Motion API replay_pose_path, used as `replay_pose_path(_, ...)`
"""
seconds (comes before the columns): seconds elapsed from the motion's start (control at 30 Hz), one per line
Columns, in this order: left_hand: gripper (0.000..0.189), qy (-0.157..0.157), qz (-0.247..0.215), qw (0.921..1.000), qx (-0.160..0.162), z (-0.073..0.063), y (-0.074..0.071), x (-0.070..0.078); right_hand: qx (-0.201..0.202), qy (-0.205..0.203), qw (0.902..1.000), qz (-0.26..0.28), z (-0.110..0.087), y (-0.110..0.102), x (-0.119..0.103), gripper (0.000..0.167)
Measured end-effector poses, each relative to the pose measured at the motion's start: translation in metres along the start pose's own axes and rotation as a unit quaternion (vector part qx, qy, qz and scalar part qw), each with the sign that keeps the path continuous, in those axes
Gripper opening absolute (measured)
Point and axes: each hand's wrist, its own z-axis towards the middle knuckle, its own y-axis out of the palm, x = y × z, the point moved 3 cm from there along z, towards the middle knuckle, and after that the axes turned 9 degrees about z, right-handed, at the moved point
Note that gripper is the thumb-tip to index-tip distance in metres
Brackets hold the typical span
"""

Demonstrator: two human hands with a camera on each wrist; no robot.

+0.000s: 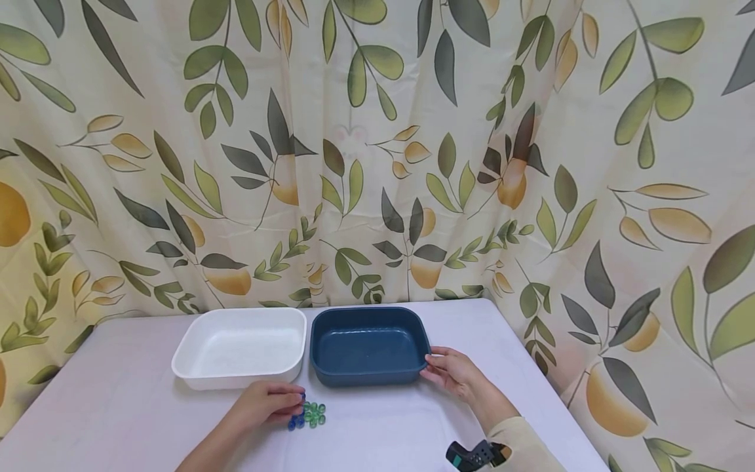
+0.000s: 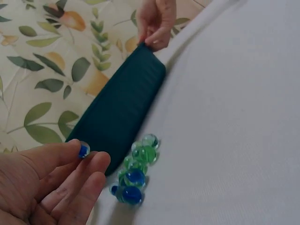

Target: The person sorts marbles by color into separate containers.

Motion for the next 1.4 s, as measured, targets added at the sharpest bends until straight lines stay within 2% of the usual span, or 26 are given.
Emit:
replay_pose_path(0.2,0.029,-0.005,0.004,1.0000,-0.003,0.003,0.005,0.015,0.008,-0.004,0.9999,-0.008,0.000,-0.001,0.001,0.055)
replay_pose_path(0.33,0.026,0.003,0.007,0.9999,-0.013,0.004,0.007,0.025,0.008,-0.002,0.9999,-0.008,0.000,0.000,0.000,0.055)
replay_pose_path(0.5,0.026,0.023,-0.013,0.9994,-0.022,0.006,0.007,0.037,0.009,-0.001,0.9999,-0.006,0.000,0.001,-0.001,0.056)
replay_pose_path(0.6,0.028,0.023,-0.023,0.9993,-0.019,0.009,0.006,0.043,0.012,0.000,0.9999,-0.006,0.000,0.001,-0.002,0.056)
replay_pose_path(0.87,0.031,0.015,-0.023,0.9996,0.007,0.017,0.000,0.058,0.002,-0.003,1.0000,-0.007,-0.001,0.001,-0.001,0.058)
replay_pose_path(1.13,0.029,-0.002,-0.013,0.9991,0.041,0.033,-0.006,0.071,-0.001,0.000,1.0000,-0.002,0.000,0.001,-0.001,0.060)
replay_pose_path(1.4,0.024,-0.023,0.026,0.9971,0.067,0.047,-0.017,0.079,0.017,-0.001,0.9999,-0.001,0.001,0.000,0.001,0.055)
